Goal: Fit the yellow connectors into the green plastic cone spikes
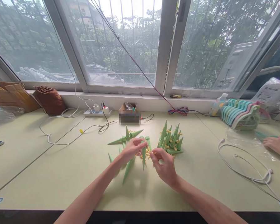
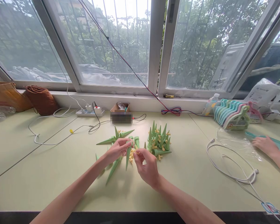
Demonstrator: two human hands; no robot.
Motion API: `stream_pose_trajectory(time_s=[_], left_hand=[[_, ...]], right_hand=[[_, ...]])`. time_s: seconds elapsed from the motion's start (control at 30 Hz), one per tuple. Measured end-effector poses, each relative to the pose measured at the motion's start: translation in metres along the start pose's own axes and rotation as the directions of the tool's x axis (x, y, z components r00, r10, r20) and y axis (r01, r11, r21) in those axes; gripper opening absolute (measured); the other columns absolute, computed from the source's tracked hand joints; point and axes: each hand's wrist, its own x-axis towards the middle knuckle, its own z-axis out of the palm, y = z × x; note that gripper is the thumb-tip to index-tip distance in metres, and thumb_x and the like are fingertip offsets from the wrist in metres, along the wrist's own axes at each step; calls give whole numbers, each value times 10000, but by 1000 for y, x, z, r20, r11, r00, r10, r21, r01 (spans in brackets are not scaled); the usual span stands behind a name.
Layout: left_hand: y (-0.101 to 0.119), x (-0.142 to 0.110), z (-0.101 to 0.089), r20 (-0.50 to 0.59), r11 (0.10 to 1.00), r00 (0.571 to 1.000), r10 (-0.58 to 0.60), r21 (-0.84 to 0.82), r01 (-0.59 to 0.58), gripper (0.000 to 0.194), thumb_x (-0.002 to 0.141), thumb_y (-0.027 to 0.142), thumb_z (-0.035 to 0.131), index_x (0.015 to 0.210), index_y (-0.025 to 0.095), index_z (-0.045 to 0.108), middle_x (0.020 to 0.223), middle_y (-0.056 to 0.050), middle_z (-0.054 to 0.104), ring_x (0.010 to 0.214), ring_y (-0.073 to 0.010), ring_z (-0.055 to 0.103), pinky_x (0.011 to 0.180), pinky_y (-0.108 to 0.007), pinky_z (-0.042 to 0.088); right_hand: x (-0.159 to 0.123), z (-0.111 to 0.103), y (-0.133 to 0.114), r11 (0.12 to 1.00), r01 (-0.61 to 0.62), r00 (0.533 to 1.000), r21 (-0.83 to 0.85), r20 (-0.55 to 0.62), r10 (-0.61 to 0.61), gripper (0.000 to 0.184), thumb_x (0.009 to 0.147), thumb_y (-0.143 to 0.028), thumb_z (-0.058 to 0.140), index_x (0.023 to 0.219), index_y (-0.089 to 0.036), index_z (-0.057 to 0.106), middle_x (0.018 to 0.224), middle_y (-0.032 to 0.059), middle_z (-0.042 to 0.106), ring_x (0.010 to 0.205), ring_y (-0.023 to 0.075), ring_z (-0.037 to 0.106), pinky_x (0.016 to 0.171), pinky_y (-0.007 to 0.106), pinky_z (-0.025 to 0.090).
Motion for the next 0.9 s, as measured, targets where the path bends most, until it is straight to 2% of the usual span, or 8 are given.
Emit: stream_pose_trajectory(time_s=[0.1, 0.23, 0.33, 0.53, 0.67, 0.9], left_hand=[[0, 0, 1, 60, 998, 998, -2, -59, 5, 435, 811, 554, 677, 762, 122, 655, 662, -2, 505, 469, -61, 400, 426, -198, 261], [0, -1, 1, 113, 995, 993, 35, -99, -24, 404, 822, 519, 678, 731, 126, 654, 723, -21, 512, 513, -77, 443, 444, -210, 320], [0, -2, 1, 119, 998, 993, 26, -66, -18, 405, 830, 523, 665, 744, 127, 667, 757, -31, 521, 527, -83, 457, 446, -214, 350], [-1, -2, 3, 123, 998, 991, 57, 7, -58, 431, 862, 516, 631, 695, 119, 654, 658, -7, 477, 521, -93, 463, 441, -211, 338], [1, -3, 4, 144, 996, 988, 60, 59, -69, 436, 882, 511, 608, 682, 126, 644, 627, -2, 467, 510, -90, 434, 455, -222, 337], [3, -5, 6, 110, 993, 992, 55, 99, -66, 443, 862, 536, 616, 675, 136, 655, 617, 5, 447, 501, -91, 427, 435, -219, 351]], right_hand=[[0, -1, 0, 1000, 8, 1000, -13, -15, -8, 94, 944, -245, 548, 878, -198, 598, 640, -24, 593, 472, 90, 530, 491, 214, 486], [-1, -1, 1, 1000, 11, 998, -6, -58, -11, 50, 935, -213, 554, 938, -199, 602, 684, -8, 632, 524, 107, 587, 524, 229, 521], [-2, -1, 2, 1000, 1, 997, 15, -83, 1, 64, 937, -203, 549, 979, -199, 597, 739, 13, 670, 536, 114, 614, 528, 241, 548], [-2, -1, 2, 997, -2, 996, 72, -91, 8, 72, 934, -184, 553, 993, -197, 594, 764, 11, 662, 532, 110, 627, 524, 243, 567], [-2, 0, 4, 997, -22, 996, 74, -90, 28, 56, 938, -200, 559, 982, -196, 594, 746, 8, 651, 540, 113, 634, 529, 242, 565], [0, -1, 3, 998, -28, 998, 59, -59, 31, 41, 939, -223, 564, 950, -198, 595, 711, -2, 639, 531, 107, 630, 529, 229, 560]])
